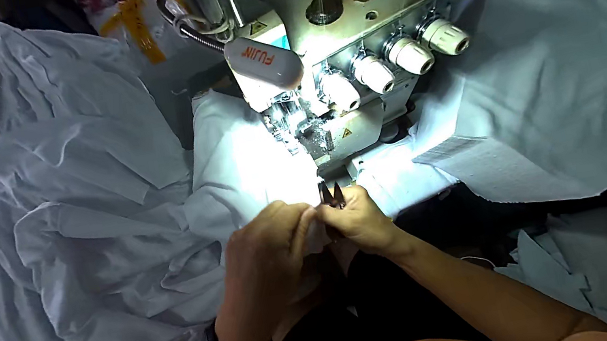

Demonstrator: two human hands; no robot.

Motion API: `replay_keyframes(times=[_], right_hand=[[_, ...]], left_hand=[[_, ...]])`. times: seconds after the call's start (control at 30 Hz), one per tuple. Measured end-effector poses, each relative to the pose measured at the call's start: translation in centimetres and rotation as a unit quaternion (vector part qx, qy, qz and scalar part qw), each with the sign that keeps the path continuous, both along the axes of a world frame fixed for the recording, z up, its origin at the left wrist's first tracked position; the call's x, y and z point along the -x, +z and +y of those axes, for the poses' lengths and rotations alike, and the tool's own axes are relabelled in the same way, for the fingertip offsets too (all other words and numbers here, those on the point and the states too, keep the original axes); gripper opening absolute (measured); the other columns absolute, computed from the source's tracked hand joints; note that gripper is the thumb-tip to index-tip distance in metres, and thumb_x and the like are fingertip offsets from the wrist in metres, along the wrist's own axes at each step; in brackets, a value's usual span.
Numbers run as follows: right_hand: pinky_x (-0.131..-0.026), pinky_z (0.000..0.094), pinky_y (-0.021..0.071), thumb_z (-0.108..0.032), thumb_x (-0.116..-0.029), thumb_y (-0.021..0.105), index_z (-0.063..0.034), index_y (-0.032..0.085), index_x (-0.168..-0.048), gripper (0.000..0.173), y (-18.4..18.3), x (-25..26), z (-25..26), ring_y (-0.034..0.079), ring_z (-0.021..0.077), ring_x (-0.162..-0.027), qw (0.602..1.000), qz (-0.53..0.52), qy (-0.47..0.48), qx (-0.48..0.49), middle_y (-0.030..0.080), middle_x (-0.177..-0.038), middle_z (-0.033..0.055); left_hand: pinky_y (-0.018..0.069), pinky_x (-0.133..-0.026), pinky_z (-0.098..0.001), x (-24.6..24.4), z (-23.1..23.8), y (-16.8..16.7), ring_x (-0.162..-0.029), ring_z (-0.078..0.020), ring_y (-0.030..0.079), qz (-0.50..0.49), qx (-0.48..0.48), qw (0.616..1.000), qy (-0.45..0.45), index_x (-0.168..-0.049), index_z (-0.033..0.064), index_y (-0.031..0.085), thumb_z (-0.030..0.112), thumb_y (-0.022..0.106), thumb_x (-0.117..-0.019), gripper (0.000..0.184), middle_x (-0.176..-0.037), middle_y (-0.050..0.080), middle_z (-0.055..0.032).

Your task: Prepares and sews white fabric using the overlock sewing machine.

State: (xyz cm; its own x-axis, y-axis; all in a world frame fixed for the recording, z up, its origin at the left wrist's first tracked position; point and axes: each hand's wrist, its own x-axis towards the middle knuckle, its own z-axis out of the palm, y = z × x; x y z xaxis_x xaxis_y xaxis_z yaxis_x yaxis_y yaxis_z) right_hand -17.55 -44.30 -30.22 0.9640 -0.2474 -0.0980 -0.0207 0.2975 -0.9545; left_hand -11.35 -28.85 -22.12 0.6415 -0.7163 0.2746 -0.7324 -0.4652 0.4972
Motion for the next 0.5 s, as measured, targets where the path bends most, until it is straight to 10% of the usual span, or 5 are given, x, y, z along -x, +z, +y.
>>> replay_keyframes(times=[0.13,0.23,0.37,0.5], right_hand=[[-0.046,0.0141,0.0440,0.001,-0.0875,0.069,-0.0063,0.069,-0.092,0.009,1.3,-1.0,-0.2,0.051,-0.0021,-0.047,0.997,-0.058,-0.054,0.016,0.060,-0.059,-0.0063],[-0.049,0.0136,0.0461,0.003,-0.0820,0.071,0.0002,0.051,-0.145,0.066,2.0,-0.4,-0.6,0.052,-0.0012,-0.051,0.995,-0.036,-0.067,0.059,0.060,-0.066,-0.0060],[-0.044,0.0128,0.0420,-0.002,-0.0818,0.073,-0.0095,0.069,-0.079,0.009,1.1,0.9,-0.8,0.049,-0.0048,-0.046,0.997,0.028,-0.038,0.059,0.058,-0.058,-0.0099],[-0.045,0.0129,0.0413,0.002,-0.0834,0.071,-0.0095,0.069,-0.073,0.016,0.8,0.3,-1.2,0.049,-0.0045,-0.045,0.997,0.000,-0.053,0.054,0.058,-0.055,-0.0088]], left_hand=[[0.0429,-0.054,-0.0229,-1.1,-0.8,0.9,-0.060,-0.0060,0.054,-0.019,-0.014,1.000,0.008,-0.091,0.0077,0.075,0.022,0.058,-0.1013,0.025,-0.070,0.059,0.0023],[0.0448,-0.052,-0.0255,0.1,-0.8,1.4,-0.058,-0.0095,0.055,-0.038,-0.036,0.998,0.014,-0.088,0.0075,0.076,0.019,0.061,-0.0975,0.021,-0.070,0.059,0.0000],[0.0505,-0.049,-0.0335,1.8,-0.6,0.7,-0.058,-0.0186,0.064,-0.068,-0.065,0.995,0.019,-0.091,0.0061,0.079,0.016,0.061,-0.0965,0.021,-0.072,0.064,-0.0062],[0.0471,-0.046,-0.0324,1.4,-1.6,-0.2,-0.055,-0.0187,0.060,-0.096,-0.069,0.993,0.028,-0.090,0.0057,0.078,0.013,0.063,-0.0956,0.018,-0.071,0.060,-0.0061]])
